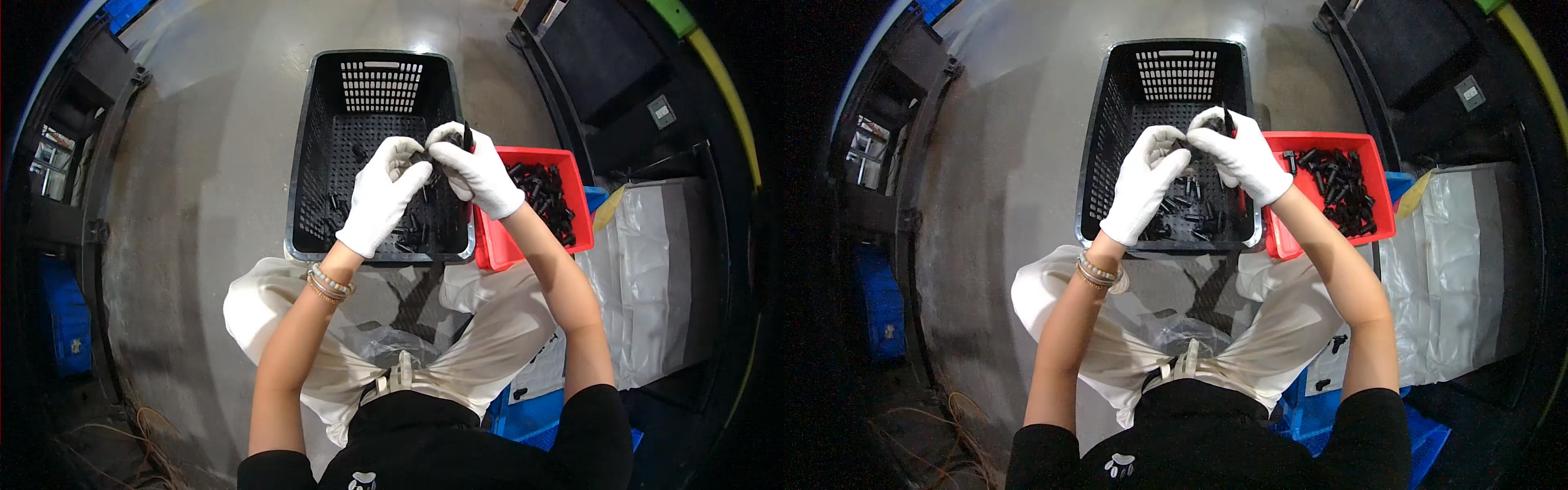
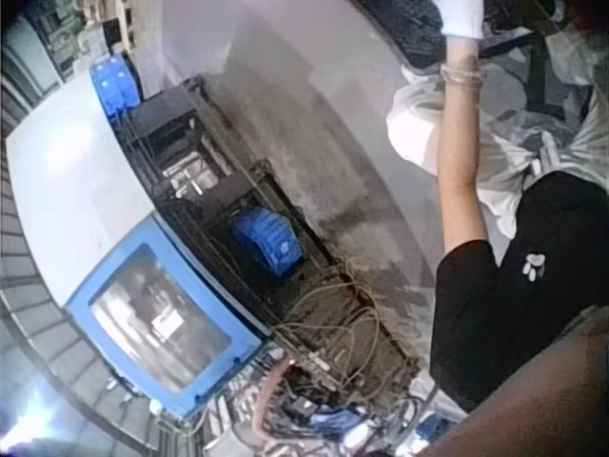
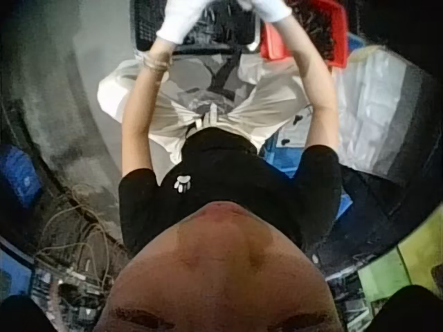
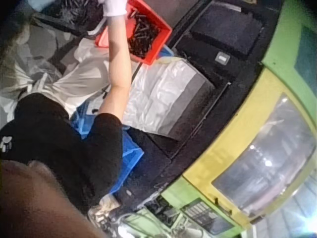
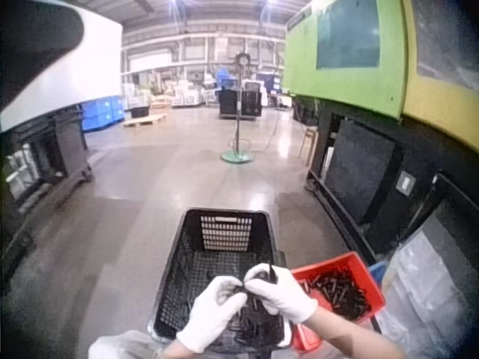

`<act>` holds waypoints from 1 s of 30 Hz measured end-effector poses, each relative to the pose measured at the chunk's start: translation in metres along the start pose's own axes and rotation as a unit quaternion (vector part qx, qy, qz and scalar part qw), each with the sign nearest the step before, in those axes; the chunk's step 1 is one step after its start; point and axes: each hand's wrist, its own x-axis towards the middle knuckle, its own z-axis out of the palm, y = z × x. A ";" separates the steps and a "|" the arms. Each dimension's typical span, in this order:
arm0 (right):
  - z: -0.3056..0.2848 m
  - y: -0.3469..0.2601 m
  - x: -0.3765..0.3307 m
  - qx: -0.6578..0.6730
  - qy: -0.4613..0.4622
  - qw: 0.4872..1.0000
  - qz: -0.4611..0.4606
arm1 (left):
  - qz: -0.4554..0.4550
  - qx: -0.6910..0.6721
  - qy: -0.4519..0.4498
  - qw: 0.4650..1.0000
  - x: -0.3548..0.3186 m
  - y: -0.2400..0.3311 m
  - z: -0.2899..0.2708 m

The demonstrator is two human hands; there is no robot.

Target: The person inserts small plastic components into a larger black housing by hand.

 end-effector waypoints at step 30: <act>-0.008 -0.003 -0.015 -0.002 -0.085 0.994 0.067 | -0.150 -0.126 -0.104 0.975 -0.002 -0.013 0.000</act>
